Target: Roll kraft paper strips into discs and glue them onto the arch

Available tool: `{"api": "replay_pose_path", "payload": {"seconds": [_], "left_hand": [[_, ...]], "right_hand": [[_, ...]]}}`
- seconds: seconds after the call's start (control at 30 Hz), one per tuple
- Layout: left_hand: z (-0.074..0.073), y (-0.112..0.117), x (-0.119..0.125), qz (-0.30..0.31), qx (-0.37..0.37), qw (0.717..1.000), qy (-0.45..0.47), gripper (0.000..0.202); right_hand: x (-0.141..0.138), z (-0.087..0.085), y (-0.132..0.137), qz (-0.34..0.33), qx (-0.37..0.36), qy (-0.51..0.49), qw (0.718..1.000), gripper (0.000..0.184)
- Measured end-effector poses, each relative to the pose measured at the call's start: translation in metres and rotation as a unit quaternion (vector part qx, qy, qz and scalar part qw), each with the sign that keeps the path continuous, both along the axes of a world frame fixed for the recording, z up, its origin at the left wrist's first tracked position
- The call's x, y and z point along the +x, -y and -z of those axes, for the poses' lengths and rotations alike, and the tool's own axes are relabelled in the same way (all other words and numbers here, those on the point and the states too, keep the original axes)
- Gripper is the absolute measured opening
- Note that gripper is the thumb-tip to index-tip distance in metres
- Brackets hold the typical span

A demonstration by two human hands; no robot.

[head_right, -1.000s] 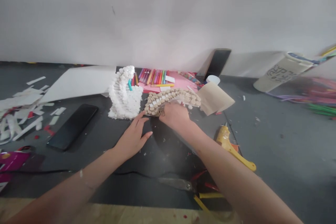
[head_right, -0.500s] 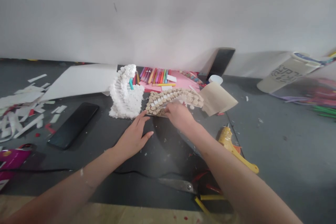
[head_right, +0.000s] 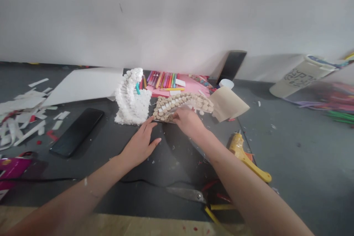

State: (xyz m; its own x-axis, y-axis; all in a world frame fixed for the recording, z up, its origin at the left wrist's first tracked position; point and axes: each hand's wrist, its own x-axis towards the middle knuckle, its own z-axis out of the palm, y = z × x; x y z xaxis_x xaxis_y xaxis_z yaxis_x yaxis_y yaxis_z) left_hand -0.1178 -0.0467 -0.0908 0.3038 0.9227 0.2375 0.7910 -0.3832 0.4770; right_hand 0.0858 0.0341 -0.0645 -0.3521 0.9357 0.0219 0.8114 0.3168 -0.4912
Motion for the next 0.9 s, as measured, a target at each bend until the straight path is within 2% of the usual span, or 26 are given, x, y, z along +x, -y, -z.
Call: {"api": "replay_pose_path", "payload": {"seconds": [0.47, 0.7, 0.9], "left_hand": [[-0.0025, 0.0002, 0.0001, 0.004, -0.021, 1.000, -0.008, 0.045], [-0.0035, 0.0003, -0.0004, 0.008, -0.027, 1.000, -0.011, 0.046], [-0.0047, -0.0005, 0.0002, 0.001, -0.048, 0.999, -0.018, 0.047]], "right_hand": [[-0.0040, -0.0024, 0.0051, 0.031, -0.015, -0.008, 0.999, 0.006], [-0.0007, -0.0013, 0.0022, -0.005, -0.007, 0.014, 1.000, 0.008], [0.0054, 0.0052, -0.0013, -0.021, -0.017, -0.020, 0.999, 0.004]]}}
